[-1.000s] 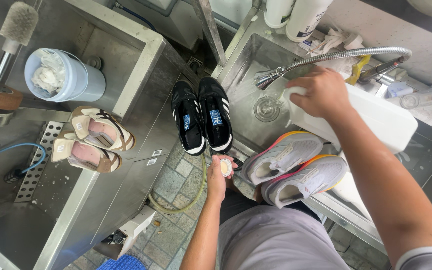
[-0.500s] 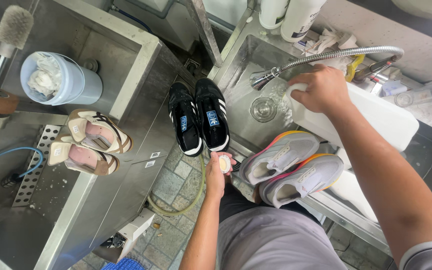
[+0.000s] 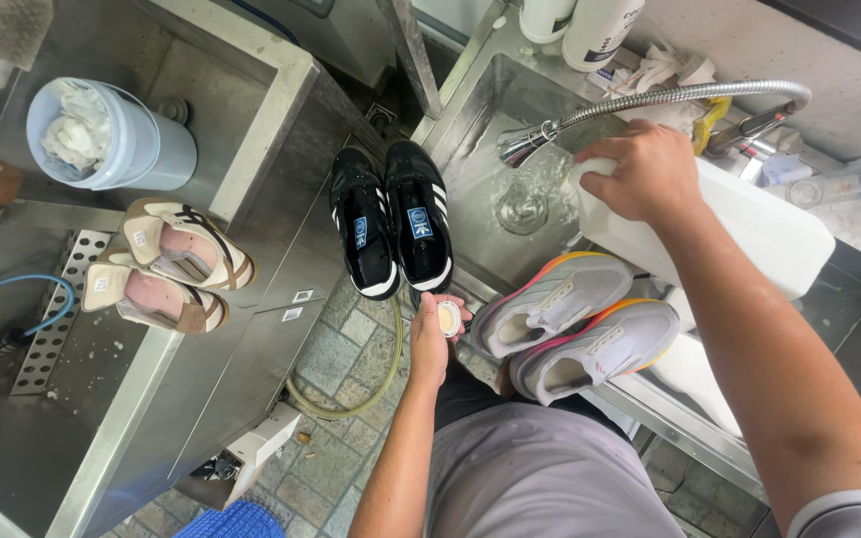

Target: The person uses a high-pressure steam cleaner to clean the exterior and sole of a beige sneaker, then rinses it under a tap. They proceed to clean a white sneaker with pink and yellow accents using the same steam cleaning method, rotating the shoe to cover all surfaces.

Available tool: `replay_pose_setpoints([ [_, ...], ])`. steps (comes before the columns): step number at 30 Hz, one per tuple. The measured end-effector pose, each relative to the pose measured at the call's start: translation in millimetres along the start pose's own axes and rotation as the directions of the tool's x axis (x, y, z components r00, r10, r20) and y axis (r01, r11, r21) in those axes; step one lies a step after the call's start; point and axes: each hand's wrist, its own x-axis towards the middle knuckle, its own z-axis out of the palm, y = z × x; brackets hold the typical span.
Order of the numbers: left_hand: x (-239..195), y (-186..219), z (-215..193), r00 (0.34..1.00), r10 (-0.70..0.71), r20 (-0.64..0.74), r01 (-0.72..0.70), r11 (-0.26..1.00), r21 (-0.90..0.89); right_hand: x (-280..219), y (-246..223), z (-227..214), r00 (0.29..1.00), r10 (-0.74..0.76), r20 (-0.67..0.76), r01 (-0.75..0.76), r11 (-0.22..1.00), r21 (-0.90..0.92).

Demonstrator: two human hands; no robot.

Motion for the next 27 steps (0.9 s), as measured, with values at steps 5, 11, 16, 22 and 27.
replay_pose_setpoints([
  [5,-0.7,6.9,-0.1,1.0,-0.022,-0.022,0.023,0.999,0.025,-1.1,0.8,1.6,1.0,0.027,-0.005,-0.027,0.999,0.022],
  [11,-3.6,10.2,-9.7,0.999,0.013,-0.048,-0.013,1.0,-0.01,22.2,-6.2,30.2,0.989,0.078,0.128,-0.07,0.996,-0.063],
  [16,0.6,9.5,-16.8,0.998,0.018,-0.062,-0.02,0.999,-0.028,22.0,-11.5,25.9,0.995,0.036,0.091,-0.035,0.999,-0.018],
  [22,-0.5,9.6,-12.2,0.997,-0.012,-0.07,0.014,1.0,0.023,-2.2,-1.5,-4.6,1.0,0.011,0.007,-0.011,1.0,0.009],
  [27,1.0,4.6,-11.8,0.998,-0.011,-0.055,0.013,1.0,0.028,-8.6,6.6,-9.1,0.996,0.093,0.012,-0.093,0.996,-0.007],
])
